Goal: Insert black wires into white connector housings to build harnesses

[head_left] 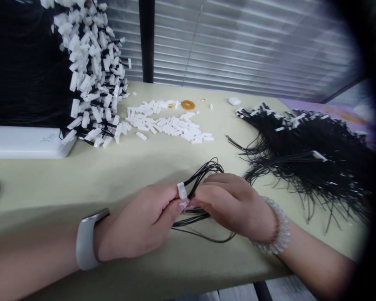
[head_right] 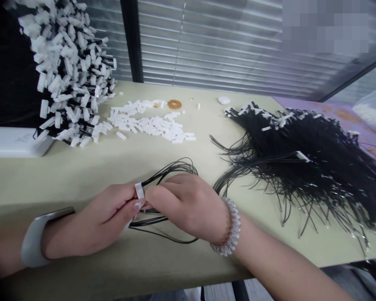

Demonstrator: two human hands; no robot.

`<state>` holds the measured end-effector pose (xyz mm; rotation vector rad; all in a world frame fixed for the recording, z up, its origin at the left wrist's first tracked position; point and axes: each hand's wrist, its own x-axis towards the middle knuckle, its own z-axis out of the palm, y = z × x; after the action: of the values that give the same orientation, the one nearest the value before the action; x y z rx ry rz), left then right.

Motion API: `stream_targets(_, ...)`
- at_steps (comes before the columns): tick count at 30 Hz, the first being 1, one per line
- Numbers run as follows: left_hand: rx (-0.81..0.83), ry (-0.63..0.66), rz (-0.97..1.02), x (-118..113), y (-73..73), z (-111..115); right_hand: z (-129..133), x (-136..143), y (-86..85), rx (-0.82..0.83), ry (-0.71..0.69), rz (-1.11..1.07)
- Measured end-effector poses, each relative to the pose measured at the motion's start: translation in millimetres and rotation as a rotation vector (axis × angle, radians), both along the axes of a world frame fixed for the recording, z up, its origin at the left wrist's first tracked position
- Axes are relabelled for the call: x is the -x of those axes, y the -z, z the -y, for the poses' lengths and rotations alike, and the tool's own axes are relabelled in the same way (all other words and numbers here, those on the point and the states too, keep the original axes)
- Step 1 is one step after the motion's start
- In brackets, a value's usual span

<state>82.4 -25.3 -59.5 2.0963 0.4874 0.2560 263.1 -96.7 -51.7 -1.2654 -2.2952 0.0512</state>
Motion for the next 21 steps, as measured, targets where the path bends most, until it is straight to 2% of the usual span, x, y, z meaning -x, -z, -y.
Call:
stream_targets(6, 0.074, -0.049, 0.033, -1.6, 0.5, -2.8, 1.5, 5.6, -1.7, -0.013, -0.063, -0.06)
stream_targets(11, 0.099, -0.111, 0.012, -2.4, 2.1, -3.0, -4.2, -1.9, -5.0, -0.018, 0.154, 0.096)
stream_targets(15, 0.027, -0.1, 0.041, -1.6, -4.0, 2.1, -6.9, -2.8, -9.7, 0.079, 0.088, 0.238)
stream_targets(18, 0.012, -0.141, 0.062, -0.6, -3.0, 5.0, -6.8, -2.4, -12.0, 0.094, 0.171, 0.205)
stream_targets(21, 0.268, -0.196, 0.014, -0.5, 5.3, -1.1, -6.3, -13.4, -21.1, 0.039, 0.284, -0.006)
